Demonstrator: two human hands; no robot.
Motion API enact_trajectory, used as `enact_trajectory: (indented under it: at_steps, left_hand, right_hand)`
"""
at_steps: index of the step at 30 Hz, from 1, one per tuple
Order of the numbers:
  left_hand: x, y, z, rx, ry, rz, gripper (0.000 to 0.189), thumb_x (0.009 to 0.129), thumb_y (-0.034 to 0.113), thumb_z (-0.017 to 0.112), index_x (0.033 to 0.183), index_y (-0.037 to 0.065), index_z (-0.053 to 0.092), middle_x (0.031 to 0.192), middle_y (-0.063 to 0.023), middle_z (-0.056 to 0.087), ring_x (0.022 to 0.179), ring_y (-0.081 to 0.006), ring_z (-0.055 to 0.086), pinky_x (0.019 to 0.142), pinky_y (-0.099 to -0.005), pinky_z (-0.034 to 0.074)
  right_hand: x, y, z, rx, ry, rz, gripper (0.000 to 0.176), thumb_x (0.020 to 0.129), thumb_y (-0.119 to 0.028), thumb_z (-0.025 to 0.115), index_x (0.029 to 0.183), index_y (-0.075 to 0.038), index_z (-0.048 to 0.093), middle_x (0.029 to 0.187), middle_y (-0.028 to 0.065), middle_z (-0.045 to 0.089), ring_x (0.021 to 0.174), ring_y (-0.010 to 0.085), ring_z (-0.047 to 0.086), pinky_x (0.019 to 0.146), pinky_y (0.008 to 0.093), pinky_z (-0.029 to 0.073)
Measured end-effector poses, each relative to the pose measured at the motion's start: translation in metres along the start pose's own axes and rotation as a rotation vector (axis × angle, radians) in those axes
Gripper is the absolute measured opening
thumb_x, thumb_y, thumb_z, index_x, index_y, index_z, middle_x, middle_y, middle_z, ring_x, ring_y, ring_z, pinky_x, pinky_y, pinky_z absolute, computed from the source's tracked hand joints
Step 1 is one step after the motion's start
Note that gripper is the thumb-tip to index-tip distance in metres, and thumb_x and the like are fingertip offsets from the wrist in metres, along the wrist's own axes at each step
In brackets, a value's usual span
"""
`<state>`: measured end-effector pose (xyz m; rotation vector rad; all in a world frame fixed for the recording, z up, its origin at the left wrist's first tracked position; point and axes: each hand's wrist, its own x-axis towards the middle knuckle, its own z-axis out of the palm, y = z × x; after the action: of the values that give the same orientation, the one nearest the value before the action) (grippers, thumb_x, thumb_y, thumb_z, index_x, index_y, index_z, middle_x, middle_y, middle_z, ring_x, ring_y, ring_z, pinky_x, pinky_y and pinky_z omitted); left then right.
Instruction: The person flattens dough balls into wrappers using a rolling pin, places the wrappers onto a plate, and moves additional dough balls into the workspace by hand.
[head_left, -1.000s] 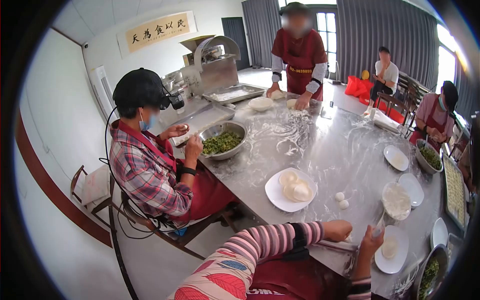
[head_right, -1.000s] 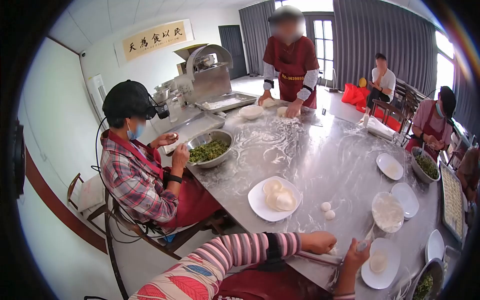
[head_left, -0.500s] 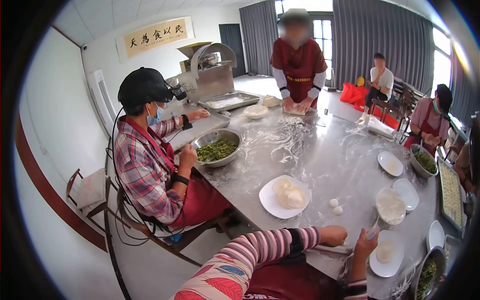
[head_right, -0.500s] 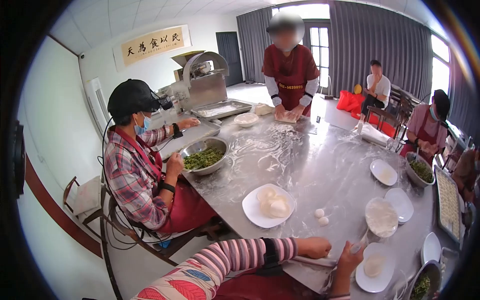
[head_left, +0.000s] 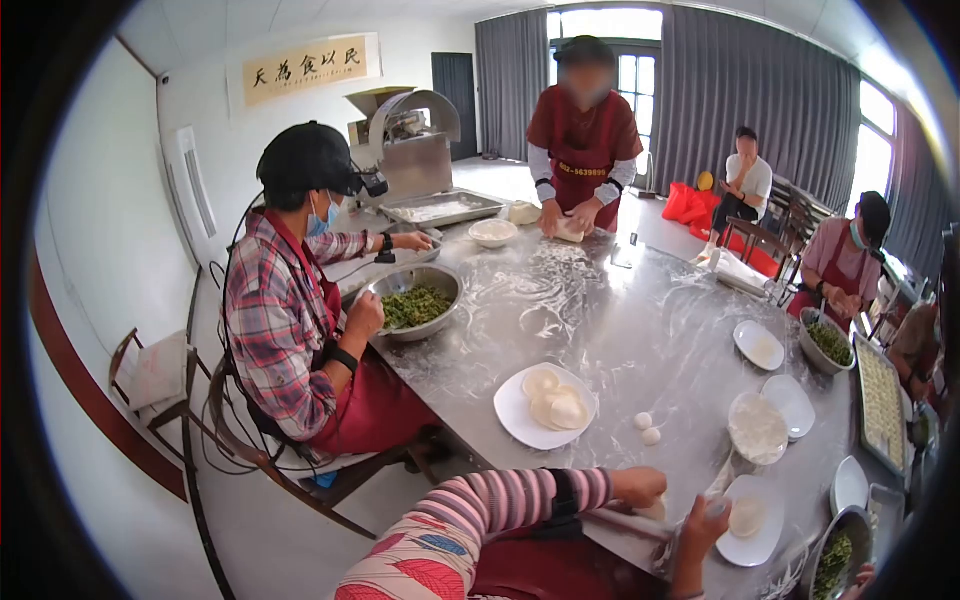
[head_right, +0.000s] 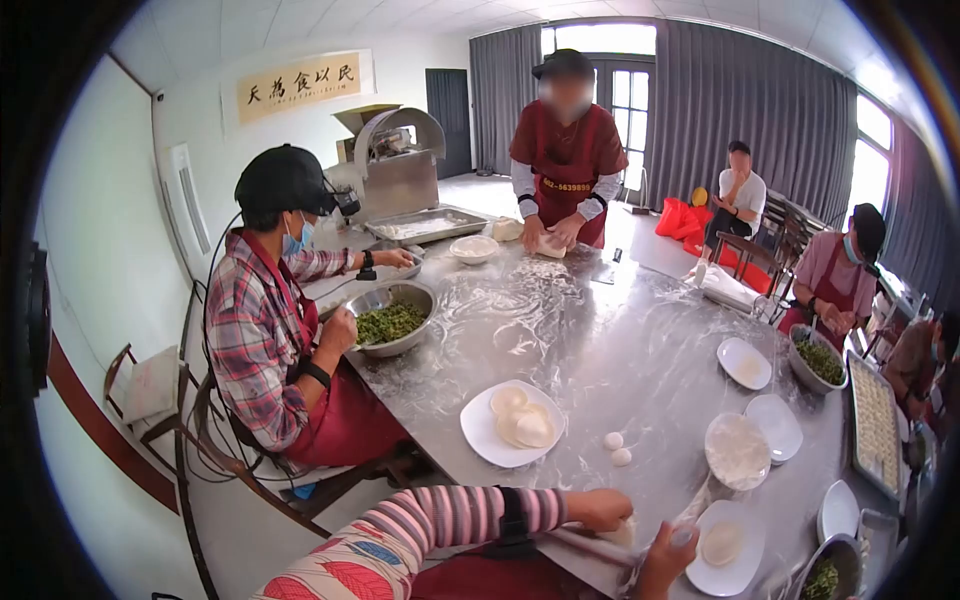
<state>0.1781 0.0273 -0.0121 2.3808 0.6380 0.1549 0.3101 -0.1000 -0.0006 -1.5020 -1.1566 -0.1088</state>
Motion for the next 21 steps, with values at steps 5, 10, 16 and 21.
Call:
enact_trajectory:
  at_steps: [5, 10, 16, 21]
  left_hand:
    - [-0.011, -0.005, 0.008, -0.129, -0.039, -0.012, 0.022, 0.065, 0.009, 0.054, 0.083, -0.002, 0.061, 0.081, -0.025, 0.06, 0.076, -0.0381, 0.059, 0.064, -0.0427, 0.045]
    - [-0.012, 0.025, -0.001, -0.098, 0.063, -0.044, 0.025, 0.068, 0.018, 0.055, 0.078, -0.004, 0.061, 0.077, -0.0246, 0.06, 0.074, -0.0385, 0.059, 0.066, -0.0429, 0.044]
    - [-0.017, 0.0, -0.006, -0.107, 0.023, 0.006, 0.023, 0.068, 0.013, 0.054, 0.08, -0.006, 0.061, 0.081, -0.0272, 0.059, 0.079, -0.0394, 0.059, 0.067, -0.0433, 0.045]
    - [-0.007, 0.019, -0.004, -0.08, 0.054, -0.058, 0.023, 0.069, 0.014, 0.054, 0.079, -0.006, 0.062, 0.079, -0.0266, 0.06, 0.079, -0.0398, 0.059, 0.067, -0.0437, 0.045]
  right_hand:
    - [0.002, 0.0, 0.005, -0.021, 0.069, 0.03, 0.021, 0.073, -0.008, 0.065, 0.075, 0.0, 0.046, 0.06, 0.0127, 0.049, 0.054, 0.029, 0.048, 0.054, 0.0391, 0.04]
    - [0.024, 0.015, 0.026, 0.132, 0.018, 0.069, 0.023, 0.071, -0.009, 0.066, 0.072, -0.003, 0.044, 0.058, 0.0116, 0.048, 0.054, 0.0285, 0.047, 0.054, 0.0393, 0.04]
    - [0.002, -0.011, 0.0, 0.02, 0.036, 0.069, 0.023, 0.072, -0.008, 0.066, 0.073, -0.001, 0.044, 0.059, 0.0126, 0.051, 0.053, 0.028, 0.047, 0.053, 0.0382, 0.04]
    - [0.027, 0.005, 0.026, 0.149, 0.033, 0.096, 0.024, 0.072, -0.01, 0.066, 0.072, -0.001, 0.044, 0.059, 0.0114, 0.049, 0.054, 0.0279, 0.046, 0.053, 0.0381, 0.04]
